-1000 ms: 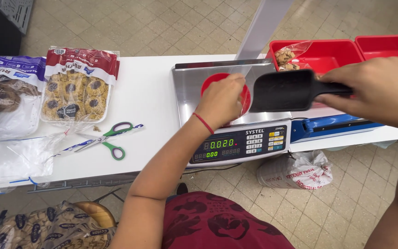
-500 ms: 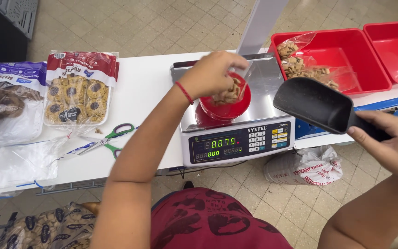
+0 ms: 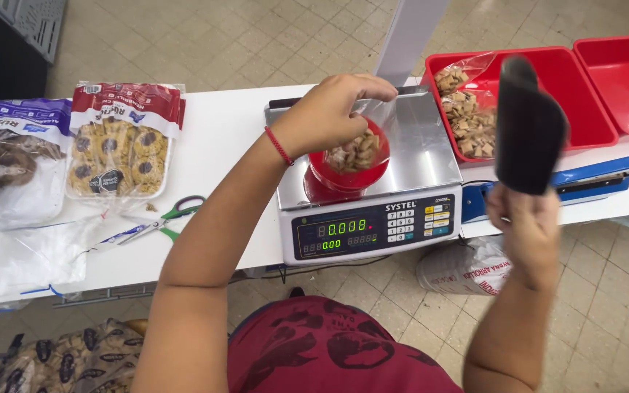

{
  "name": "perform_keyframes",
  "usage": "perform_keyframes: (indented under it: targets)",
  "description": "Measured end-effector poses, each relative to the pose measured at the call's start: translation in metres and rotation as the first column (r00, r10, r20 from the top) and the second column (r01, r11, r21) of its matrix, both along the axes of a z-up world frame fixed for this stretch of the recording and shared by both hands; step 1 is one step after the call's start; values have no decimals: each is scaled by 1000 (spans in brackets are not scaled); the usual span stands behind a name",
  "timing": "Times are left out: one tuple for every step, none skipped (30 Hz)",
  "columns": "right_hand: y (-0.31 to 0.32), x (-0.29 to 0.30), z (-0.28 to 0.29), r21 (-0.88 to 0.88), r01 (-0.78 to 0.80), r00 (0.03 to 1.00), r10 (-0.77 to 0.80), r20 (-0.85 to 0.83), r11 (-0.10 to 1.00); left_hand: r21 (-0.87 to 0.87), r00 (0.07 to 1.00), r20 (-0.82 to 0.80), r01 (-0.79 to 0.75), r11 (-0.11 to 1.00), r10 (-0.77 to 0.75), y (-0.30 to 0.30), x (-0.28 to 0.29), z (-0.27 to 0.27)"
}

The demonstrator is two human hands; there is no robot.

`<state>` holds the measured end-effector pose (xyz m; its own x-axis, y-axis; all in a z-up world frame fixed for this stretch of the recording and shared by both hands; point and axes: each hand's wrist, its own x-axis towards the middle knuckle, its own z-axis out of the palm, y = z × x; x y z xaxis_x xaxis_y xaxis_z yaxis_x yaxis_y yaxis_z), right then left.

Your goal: Weighing, bagging, and sealing snacks from a bulk container at a store counter

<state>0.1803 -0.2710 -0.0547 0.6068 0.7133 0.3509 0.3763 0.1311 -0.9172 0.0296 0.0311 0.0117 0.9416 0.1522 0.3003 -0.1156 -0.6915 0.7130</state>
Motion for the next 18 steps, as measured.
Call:
perform_keyframes:
  targets:
    - [19, -7, 3, 0, -1, 1000, 1, 2, 1000, 0, 1000, 2, -1, 1000, 1, -2, 2, 4]
    - [37, -15, 5, -11, 58, 997, -58, 51, 998, -30, 1000, 1, -16, 999, 16, -4, 2, 7]
    - [56, -23, 6, -18, 118, 988, -115, 101, 993, -60, 1000, -1, -30, 998, 30, -7, 1, 10]
    - [74, -31, 17, -19, 116, 988, -114, 100, 993, -61, 999, -2, -32, 998, 32, -6, 3, 10]
    - [91, -40, 28, -52, 147, 968, -133, 215, 988, -74, 997, 80, -6, 997, 12, -5, 5, 9]
    - [109, -48, 39, -81, 182, 933, -146, 330, 980, -84, 986, 164, 21, 996, -7, -4, 7, 9]
    - [121, -47, 45, -80, 181, 932, -145, 332, 980, -84, 986, 167, 20, 996, -6, -5, 5, 10]
    - [134, -47, 50, -44, 154, 933, -130, 336, 987, -130, 981, 191, 49, 990, -24, -5, 2, 11]
    - [146, -46, 56, -8, 126, 933, -116, 340, 992, -174, 976, 216, 80, 981, -41, -5, -1, 12]
    - [155, -41, 54, -5, 126, 933, -117, 340, 992, -172, 975, 216, 80, 982, -42, -8, -8, 13]
    - [163, -36, 52, 8, 19, 966, -21, 258, 1000, -348, 983, 181, 78, 934, -14, -12, -14, 15]
    - [171, -31, 50, 28, -87, 981, 81, 179, 996, -514, 990, 142, 68, 855, 7, -16, -20, 16]
    - [174, -36, 55, 28, -87, 980, 81, 182, 996, -514, 989, 145, 69, 855, 7, -18, -30, 8]
    - [177, -40, 61, 45, -114, 976, 104, 192, 992, -522, 964, 250, 60, 851, 86, -19, -39, 1]
    - [181, -43, 67, 61, -141, 971, 126, 202, 988, -531, 922, 351, 53, 846, 162, -19, -48, -6]
    - [182, -43, 70, 62, -142, 971, 127, 204, 988, -530, 921, 353, 53, 846, 163, -21, -53, -21]
    - [184, -43, 74, 107, -128, 965, 99, 244, 986, -472, 919, 335, -26, 881, 207, -23, -59, -37]
    - [187, -44, 77, 157, -114, 958, 67, 279, 981, -406, 915, 319, -105, 908, 249, -23, -64, -52]
